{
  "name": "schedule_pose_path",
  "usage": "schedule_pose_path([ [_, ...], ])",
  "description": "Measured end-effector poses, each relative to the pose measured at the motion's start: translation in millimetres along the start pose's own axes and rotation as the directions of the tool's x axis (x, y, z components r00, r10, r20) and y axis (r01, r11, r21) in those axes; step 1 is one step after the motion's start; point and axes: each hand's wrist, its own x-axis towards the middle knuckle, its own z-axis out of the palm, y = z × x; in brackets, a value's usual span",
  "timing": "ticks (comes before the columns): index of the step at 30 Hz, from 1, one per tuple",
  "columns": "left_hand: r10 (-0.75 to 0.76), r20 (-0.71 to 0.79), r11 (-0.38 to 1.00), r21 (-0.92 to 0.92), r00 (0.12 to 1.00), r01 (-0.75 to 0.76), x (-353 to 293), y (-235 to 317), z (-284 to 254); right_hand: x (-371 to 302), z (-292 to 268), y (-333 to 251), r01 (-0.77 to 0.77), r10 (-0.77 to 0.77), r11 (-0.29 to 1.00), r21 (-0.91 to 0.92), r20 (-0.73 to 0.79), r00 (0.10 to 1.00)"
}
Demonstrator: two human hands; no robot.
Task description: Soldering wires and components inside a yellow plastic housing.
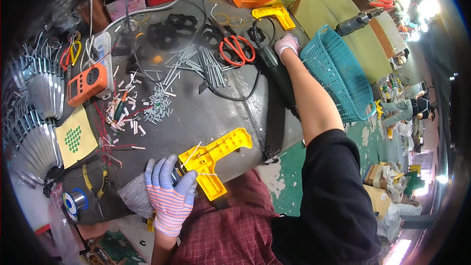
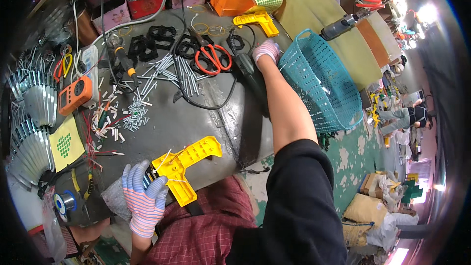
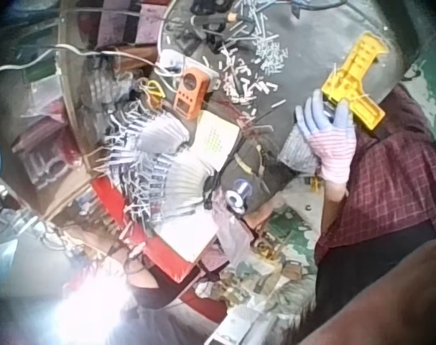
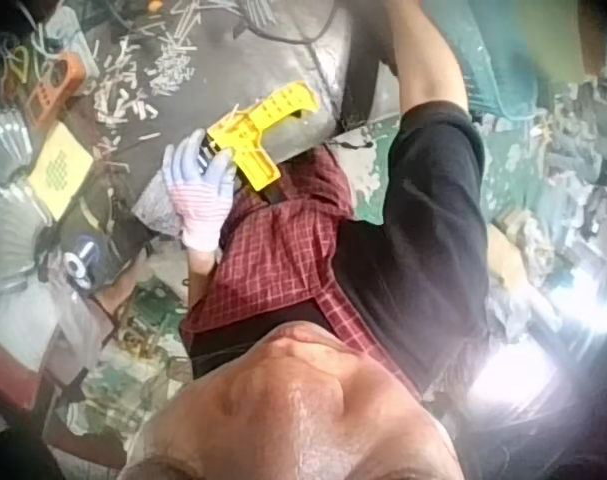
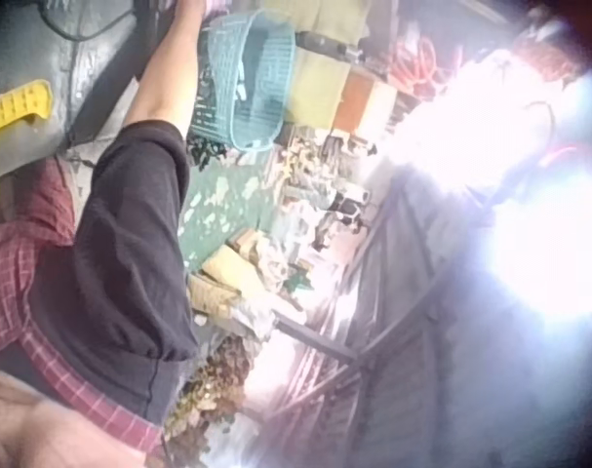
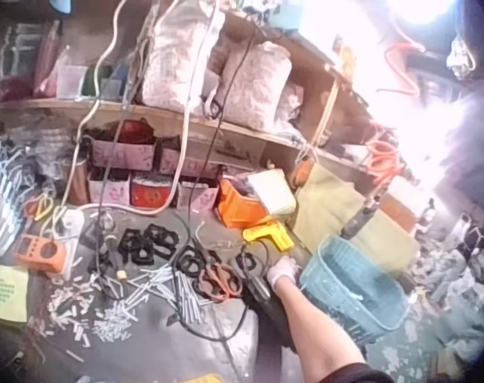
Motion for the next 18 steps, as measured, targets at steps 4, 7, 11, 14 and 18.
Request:
schedule_pose_path([
  [4, -0.019, 0.023, 1.000, -0.004, 1.000, 0.019, 4.7, 1.6, -12.9, -32.5, -69.1, -19.0, -0.125, -0.179, 0.274, 0.953, 0.178, 0.968],
  [7, -0.245, 0.076, 0.788, -0.565, 0.966, 0.244, 4.6, -2.9, -32.7, -93.4, -126.1, -25.2, -0.496, -0.721, -0.311, 0.811, 0.138, 0.679],
  [11, -0.444, -0.014, 0.449, -0.869, 0.896, 0.209, 61.5, 8.2, -56.2, -197.2, -161.6, -38.8, -0.753, -0.873, -0.122, 0.646, 0.292, 0.392],
  [14, -0.410, -0.038, 0.190, -0.981, 0.911, 0.045, 102.7, 12.2, -48.5, -251.0, -167.5, -60.1, -0.743, -0.917, -0.021, 0.669, 0.283, 0.281],
  [18, -0.224, 0.275, -0.468, -0.872, 0.935, 0.145, 98.4, 13.4, -55.3, -282.7, -185.5, -77.8, -0.795, -0.906, 0.112, 0.597, 0.389, 0.165],
])
